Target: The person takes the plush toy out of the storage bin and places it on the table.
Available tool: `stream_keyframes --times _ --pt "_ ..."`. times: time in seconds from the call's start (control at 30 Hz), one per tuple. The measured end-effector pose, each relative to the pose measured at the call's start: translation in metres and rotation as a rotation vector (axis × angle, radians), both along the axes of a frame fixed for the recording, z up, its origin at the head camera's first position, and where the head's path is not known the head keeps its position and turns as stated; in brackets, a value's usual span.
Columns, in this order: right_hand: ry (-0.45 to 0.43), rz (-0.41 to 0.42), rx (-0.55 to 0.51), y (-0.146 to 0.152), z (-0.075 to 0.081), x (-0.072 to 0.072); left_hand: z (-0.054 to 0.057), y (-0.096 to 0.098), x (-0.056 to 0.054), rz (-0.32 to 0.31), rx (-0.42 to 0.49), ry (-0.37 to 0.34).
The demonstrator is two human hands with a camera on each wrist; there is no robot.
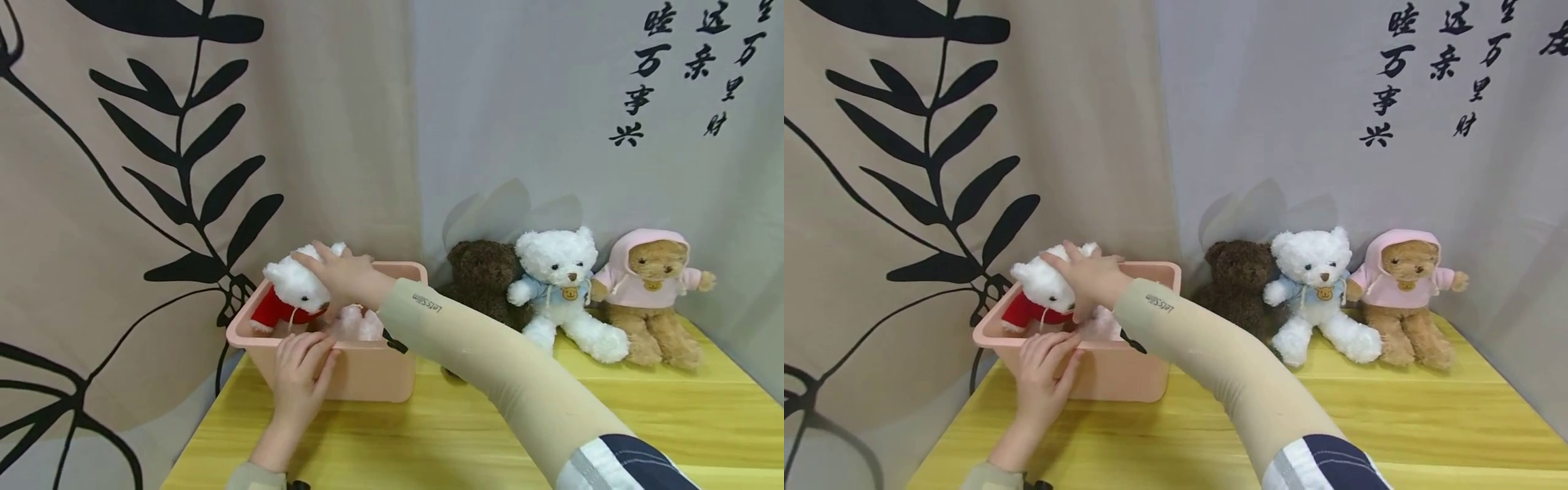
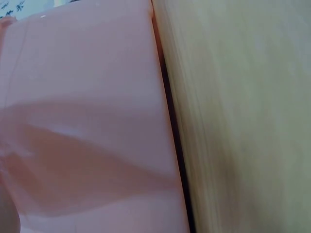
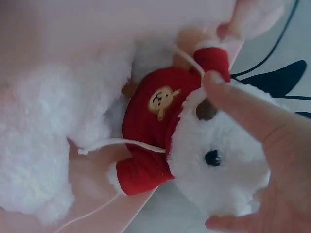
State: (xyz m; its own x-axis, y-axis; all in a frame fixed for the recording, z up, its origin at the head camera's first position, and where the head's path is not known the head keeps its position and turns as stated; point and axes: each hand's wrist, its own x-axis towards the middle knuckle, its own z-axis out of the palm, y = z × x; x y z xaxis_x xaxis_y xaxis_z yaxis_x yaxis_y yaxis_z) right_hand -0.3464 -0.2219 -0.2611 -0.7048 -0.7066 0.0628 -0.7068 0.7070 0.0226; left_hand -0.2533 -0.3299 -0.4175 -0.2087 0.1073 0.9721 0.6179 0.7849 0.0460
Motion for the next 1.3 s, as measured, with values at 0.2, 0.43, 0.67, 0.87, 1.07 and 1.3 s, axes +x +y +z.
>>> stream_keyframes --times 0.2,0.43,0.67,0.87,1.07,1.3 --pt "0.196 -0.034 0.101 -0.008 0.002 -0.014 0.001 0.009 -0.001 -0.011 -0.001 -0.007" --pt "0.31 0.148 -0.039 0.001 -0.015 -0.035 0.002 0.016 -0.001 -0.009 -0.001 -0.015" --pt "0.299 0.247 -0.206 0.013 -0.04 -0.048 0.001 0.02 0.001 -0.019 -0.014 -0.023" --pt "0.31 0.335 -0.267 0.019 -0.032 -0.049 0.002 0.02 0.0 -0.023 -0.002 0.002" --pt "0.272 0.342 -0.361 0.033 0.002 -0.048 0.004 0.015 0.0 -0.015 -0.002 0.014" --pt "0.157 0.345 -0.533 0.058 0.044 -0.049 0.004 0.005 -0.002 -0.009 0.006 0.059"
